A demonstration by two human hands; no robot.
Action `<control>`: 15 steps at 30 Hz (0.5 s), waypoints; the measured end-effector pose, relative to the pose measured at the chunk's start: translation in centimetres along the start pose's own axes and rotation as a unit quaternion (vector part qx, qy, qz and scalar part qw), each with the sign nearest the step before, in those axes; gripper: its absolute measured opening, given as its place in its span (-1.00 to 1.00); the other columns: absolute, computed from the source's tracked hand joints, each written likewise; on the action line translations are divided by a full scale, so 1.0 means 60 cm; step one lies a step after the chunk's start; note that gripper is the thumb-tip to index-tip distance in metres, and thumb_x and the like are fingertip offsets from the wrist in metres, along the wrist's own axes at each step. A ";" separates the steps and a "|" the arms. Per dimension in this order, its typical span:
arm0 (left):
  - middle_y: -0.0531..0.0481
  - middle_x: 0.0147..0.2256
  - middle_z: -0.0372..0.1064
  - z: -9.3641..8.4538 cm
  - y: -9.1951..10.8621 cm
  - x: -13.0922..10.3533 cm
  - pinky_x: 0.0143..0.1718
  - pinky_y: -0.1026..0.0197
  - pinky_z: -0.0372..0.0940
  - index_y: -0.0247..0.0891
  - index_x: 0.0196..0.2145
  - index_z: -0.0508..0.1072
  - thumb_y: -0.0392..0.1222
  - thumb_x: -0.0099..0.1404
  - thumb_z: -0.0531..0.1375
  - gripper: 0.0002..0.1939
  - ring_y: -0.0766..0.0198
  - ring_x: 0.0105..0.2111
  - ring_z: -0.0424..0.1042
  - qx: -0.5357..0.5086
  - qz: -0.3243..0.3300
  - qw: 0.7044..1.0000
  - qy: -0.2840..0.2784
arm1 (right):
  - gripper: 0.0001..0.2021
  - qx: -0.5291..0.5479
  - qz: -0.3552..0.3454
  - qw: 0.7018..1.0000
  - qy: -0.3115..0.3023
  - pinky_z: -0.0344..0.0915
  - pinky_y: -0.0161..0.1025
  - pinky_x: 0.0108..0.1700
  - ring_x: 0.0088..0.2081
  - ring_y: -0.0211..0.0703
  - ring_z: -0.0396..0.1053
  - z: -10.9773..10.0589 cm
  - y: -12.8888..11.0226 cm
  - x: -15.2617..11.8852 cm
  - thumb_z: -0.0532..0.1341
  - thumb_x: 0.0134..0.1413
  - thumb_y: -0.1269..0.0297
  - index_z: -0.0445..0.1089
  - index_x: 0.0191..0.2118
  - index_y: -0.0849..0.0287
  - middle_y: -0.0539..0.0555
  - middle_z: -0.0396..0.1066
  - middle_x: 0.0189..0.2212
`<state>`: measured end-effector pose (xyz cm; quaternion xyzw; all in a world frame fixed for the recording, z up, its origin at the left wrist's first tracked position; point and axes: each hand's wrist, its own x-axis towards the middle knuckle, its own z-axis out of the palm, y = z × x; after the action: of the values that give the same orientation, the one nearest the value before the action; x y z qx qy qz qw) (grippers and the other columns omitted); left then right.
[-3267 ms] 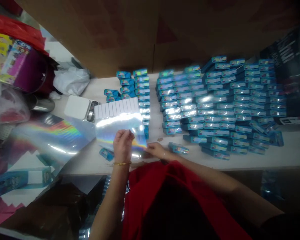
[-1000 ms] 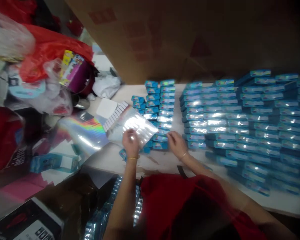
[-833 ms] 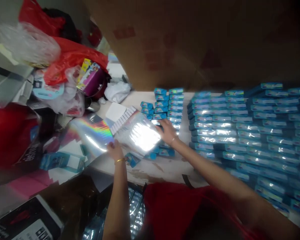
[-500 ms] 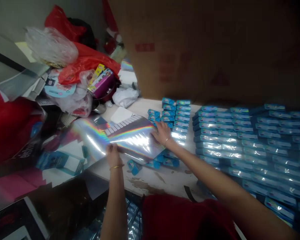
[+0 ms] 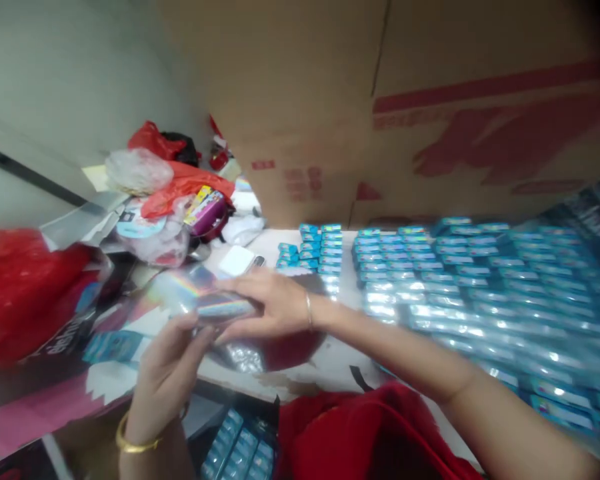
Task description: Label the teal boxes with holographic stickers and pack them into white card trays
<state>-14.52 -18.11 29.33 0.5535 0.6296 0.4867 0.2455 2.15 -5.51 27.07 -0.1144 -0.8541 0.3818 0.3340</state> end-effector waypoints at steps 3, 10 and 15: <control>-0.03 -0.22 0.42 -0.004 0.029 -0.024 0.00 0.03 0.30 -0.11 -0.36 0.51 -0.16 0.17 0.25 -0.94 0.09 -0.16 0.40 0.078 0.045 0.996 -0.010 | -0.57 0.074 0.060 0.995 -0.025 0.27 -0.29 -0.24 -0.23 -0.13 0.42 0.005 -0.038 -0.035 0.32 -0.01 0.05 0.33 -0.02 0.02 -0.02 0.46 -0.25; -0.03 -0.11 0.35 0.031 0.067 -0.059 -0.07 0.13 0.27 -0.11 -0.03 0.39 -0.11 -0.05 0.41 -0.41 0.11 -0.09 0.34 0.178 0.095 0.975 0.090 | -0.63 -0.008 0.120 0.993 -0.009 0.10 -0.30 -0.39 -0.33 -0.12 0.34 0.023 -0.093 -0.082 0.31 0.00 0.13 0.26 -0.10 0.11 0.03 0.39 -0.31; 0.03 -0.43 0.41 0.033 0.064 -0.084 -0.30 0.24 0.27 -0.21 -0.38 0.47 -0.11 0.16 0.27 -0.87 0.26 -0.40 0.37 0.173 0.038 0.984 0.011 | -0.77 0.050 0.110 0.993 -0.008 0.04 -0.34 -0.41 -0.42 -0.24 0.25 0.013 -0.083 -0.117 0.24 0.10 0.11 0.30 -0.24 0.14 -0.04 0.33 -0.44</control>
<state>-9.73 -22.46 30.77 0.6057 0.6857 0.3854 0.1203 7.24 -12.51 26.93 -0.1876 -0.8191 0.4591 0.2883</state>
